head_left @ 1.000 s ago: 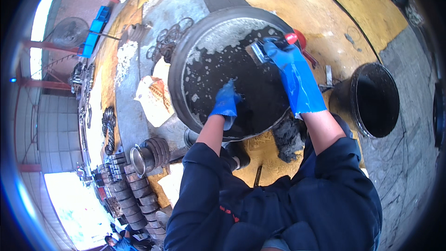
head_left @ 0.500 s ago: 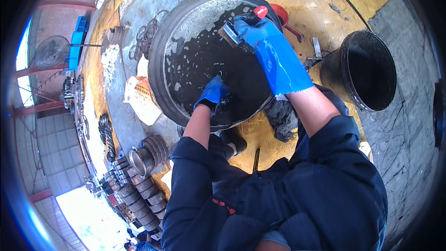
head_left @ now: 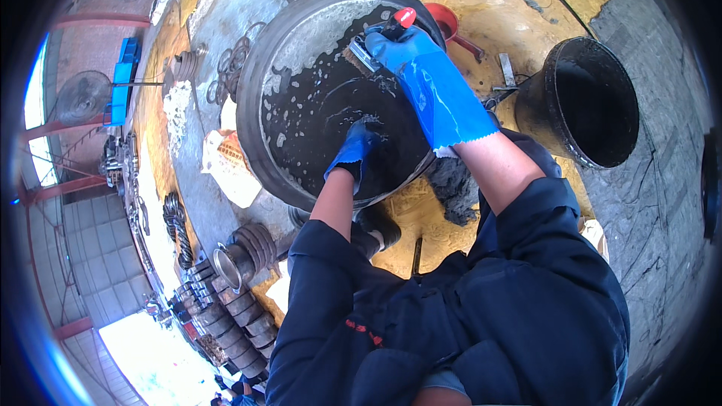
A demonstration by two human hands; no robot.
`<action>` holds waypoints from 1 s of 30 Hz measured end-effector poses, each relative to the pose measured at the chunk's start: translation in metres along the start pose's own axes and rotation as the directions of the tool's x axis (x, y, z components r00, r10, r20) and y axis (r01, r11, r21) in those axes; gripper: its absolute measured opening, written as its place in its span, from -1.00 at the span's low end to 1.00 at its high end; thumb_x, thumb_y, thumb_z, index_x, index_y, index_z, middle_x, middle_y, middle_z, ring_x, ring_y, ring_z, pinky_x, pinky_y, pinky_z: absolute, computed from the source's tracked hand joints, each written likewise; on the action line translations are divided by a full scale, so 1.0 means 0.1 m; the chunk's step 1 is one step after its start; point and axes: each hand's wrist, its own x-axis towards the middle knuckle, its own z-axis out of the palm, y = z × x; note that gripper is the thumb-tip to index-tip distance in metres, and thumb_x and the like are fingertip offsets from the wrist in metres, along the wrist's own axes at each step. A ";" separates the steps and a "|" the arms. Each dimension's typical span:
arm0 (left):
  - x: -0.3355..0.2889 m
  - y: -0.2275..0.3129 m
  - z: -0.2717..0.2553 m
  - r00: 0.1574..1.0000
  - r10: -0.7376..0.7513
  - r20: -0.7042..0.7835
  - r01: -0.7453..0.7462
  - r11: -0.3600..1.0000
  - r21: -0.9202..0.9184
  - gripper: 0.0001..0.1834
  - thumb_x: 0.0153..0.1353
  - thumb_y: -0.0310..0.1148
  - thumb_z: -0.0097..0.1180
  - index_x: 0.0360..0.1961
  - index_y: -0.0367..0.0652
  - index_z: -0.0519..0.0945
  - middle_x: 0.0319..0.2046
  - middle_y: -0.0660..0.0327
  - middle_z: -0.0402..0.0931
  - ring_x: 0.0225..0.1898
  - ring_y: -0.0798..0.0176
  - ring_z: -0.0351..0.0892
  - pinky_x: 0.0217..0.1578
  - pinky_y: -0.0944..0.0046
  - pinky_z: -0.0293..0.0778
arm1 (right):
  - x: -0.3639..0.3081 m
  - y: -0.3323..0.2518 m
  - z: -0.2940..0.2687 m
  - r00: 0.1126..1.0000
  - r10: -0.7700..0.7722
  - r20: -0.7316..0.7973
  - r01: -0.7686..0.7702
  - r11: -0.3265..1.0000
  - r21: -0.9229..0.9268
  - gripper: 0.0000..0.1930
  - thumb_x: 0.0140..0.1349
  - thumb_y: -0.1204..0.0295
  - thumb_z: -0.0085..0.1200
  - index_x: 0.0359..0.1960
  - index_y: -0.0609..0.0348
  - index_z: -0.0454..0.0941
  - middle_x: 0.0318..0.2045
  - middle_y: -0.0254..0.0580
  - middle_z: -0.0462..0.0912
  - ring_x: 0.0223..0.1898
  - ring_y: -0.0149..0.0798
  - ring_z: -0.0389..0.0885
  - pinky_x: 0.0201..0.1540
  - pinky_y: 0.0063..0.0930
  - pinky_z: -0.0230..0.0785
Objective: The person cleans several metal rings one by one by dipping them into a basin of liquid and scrubbing them with a brush.
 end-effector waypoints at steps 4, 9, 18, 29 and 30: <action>-0.06 0.17 0.03 0.968 0.162 -0.192 -0.100 0.949 0.298 -0.51 -0.05 -0.30 0.35 -0.05 -0.24 0.64 -0.08 -0.07 0.63 -0.01 -0.12 0.60 0.03 0.07 0.50 | 0.01 0.01 -0.04 1.000 0.009 -0.006 -0.009 1.000 -0.005 -0.67 0.14 0.23 0.17 -0.16 0.20 0.66 -0.30 -0.08 0.72 -0.24 -0.23 0.69 -0.10 -0.39 0.50; -0.21 0.42 -0.37 1.000 -0.015 -0.022 0.023 0.910 0.414 -0.45 -0.02 -0.22 0.32 0.05 -0.14 0.59 0.00 -0.02 0.60 0.02 -0.06 0.59 0.03 0.05 0.49 | -0.01 -0.01 -0.03 1.000 0.020 0.004 -0.019 1.000 -0.012 -0.66 0.14 0.22 0.16 -0.17 0.20 0.66 -0.30 -0.06 0.72 -0.24 -0.21 0.69 -0.10 -0.38 0.50; -0.79 0.57 -0.43 1.000 -0.008 -0.001 0.007 0.841 0.540 -0.62 0.14 -0.20 0.23 -0.02 -0.08 0.64 -0.31 0.19 0.69 -0.30 0.15 0.66 -0.27 0.18 0.53 | -0.12 -0.04 0.02 0.998 0.055 0.003 -0.055 0.996 -0.070 -0.65 0.13 0.19 0.15 -0.18 0.20 0.67 -0.32 -0.03 0.72 -0.23 -0.18 0.70 -0.09 -0.36 0.49; -1.50 0.38 -0.77 0.959 -0.118 -0.258 -0.097 0.717 -0.690 -0.78 0.29 -0.30 0.20 -0.12 -0.18 0.63 -0.25 0.24 0.66 -0.32 0.41 0.56 -0.24 0.41 0.44 | -0.34 0.25 0.34 0.990 -0.003 0.139 -0.003 0.999 0.043 -0.75 0.21 0.27 0.11 -0.29 0.20 0.66 -0.41 -0.09 0.71 -0.32 -0.20 0.69 -0.21 -0.34 0.52; -1.52 0.41 -0.78 0.958 -0.109 -0.265 -0.109 0.715 -0.690 -0.78 0.29 -0.30 0.20 -0.12 -0.18 0.63 -0.25 0.24 0.66 -0.32 0.41 0.56 -0.24 0.41 0.44 | -0.35 0.24 0.34 0.969 -0.014 0.248 -0.071 0.942 0.329 -0.81 0.26 0.34 0.10 -0.31 0.20 0.66 -0.45 -0.19 0.70 -0.35 -0.31 0.67 -0.24 -0.39 0.51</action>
